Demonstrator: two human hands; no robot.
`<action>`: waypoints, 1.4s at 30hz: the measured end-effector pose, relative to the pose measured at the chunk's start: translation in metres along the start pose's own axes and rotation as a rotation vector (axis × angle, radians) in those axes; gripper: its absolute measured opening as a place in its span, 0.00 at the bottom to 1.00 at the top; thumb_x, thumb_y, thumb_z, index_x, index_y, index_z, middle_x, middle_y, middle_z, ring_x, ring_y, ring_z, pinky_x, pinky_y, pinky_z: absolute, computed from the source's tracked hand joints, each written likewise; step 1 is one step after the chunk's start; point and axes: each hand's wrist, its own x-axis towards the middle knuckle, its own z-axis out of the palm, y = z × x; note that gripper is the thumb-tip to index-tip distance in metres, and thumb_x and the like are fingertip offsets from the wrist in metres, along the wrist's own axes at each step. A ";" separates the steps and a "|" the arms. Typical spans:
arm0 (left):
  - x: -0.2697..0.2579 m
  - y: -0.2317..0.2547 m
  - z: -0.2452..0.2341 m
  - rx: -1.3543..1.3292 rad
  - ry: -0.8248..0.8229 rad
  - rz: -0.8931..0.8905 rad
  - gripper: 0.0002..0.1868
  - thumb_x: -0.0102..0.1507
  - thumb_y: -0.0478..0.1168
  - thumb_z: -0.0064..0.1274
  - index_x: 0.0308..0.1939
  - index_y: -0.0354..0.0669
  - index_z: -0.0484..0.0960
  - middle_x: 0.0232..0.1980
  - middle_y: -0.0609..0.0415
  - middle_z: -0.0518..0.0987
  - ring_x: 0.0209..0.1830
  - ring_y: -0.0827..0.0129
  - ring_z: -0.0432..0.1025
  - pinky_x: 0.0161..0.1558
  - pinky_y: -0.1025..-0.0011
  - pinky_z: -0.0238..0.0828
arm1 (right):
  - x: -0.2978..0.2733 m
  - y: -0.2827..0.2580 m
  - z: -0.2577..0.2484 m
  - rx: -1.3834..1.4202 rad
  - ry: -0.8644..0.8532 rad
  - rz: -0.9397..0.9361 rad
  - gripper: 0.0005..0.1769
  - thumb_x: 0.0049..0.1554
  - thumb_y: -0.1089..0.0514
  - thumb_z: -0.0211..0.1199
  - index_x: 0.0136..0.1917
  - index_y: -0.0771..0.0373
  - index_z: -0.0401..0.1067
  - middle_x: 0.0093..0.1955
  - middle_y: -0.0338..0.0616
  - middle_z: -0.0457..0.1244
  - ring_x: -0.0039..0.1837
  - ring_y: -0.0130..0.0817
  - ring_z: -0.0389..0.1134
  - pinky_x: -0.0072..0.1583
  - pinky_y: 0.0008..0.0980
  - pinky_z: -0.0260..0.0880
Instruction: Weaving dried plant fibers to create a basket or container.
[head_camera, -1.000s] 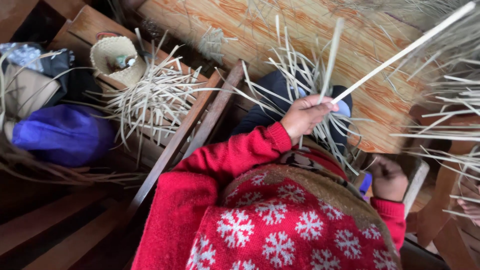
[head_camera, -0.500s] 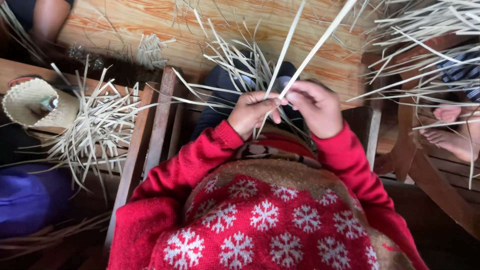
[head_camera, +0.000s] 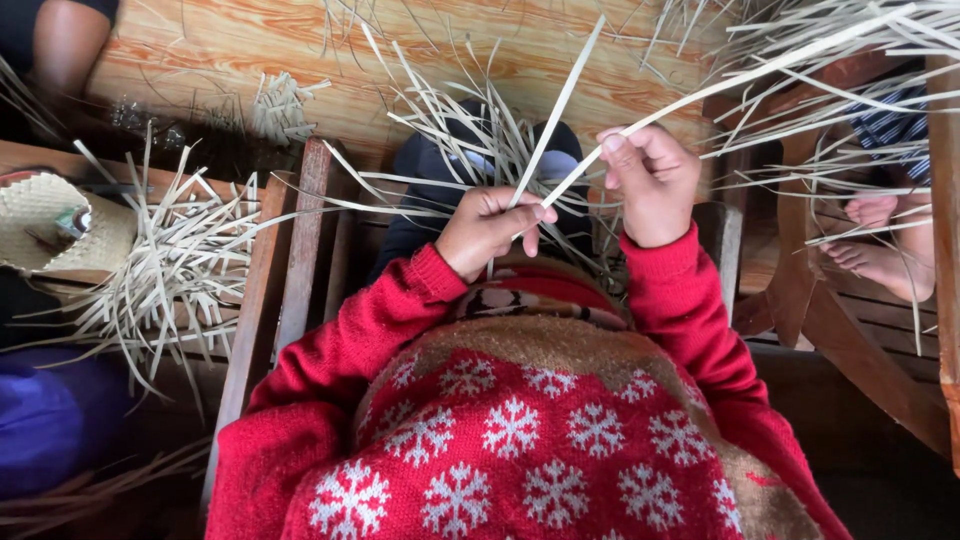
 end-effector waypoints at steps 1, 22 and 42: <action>0.000 0.000 0.000 0.000 -0.001 -0.004 0.08 0.63 0.31 0.53 0.43 0.28 0.84 0.18 0.41 0.76 0.07 0.88 0.49 0.10 0.88 0.41 | -0.001 -0.002 0.002 0.008 0.013 -0.002 0.04 0.63 0.71 0.63 0.46 0.75 0.76 0.36 0.49 0.66 0.30 0.24 0.62 0.36 0.22 0.65; 0.005 -0.029 -0.021 0.360 -0.084 0.141 0.12 0.73 0.40 0.42 0.41 0.44 0.82 0.16 0.61 0.68 0.17 0.79 0.55 0.24 0.81 0.57 | -0.026 0.038 0.013 0.199 -0.223 0.144 0.04 0.57 0.71 0.68 0.41 0.77 0.75 0.30 0.53 0.64 0.27 0.28 0.64 0.31 0.24 0.67; -0.002 -0.024 -0.022 0.148 -0.176 0.016 0.11 0.73 0.40 0.42 0.39 0.42 0.77 0.29 0.61 0.60 0.23 0.80 0.51 0.24 0.83 0.47 | 0.018 0.044 -0.058 0.213 0.178 0.210 0.12 0.62 0.62 0.68 0.35 0.61 0.74 0.29 0.42 0.65 0.26 0.25 0.60 0.31 0.20 0.58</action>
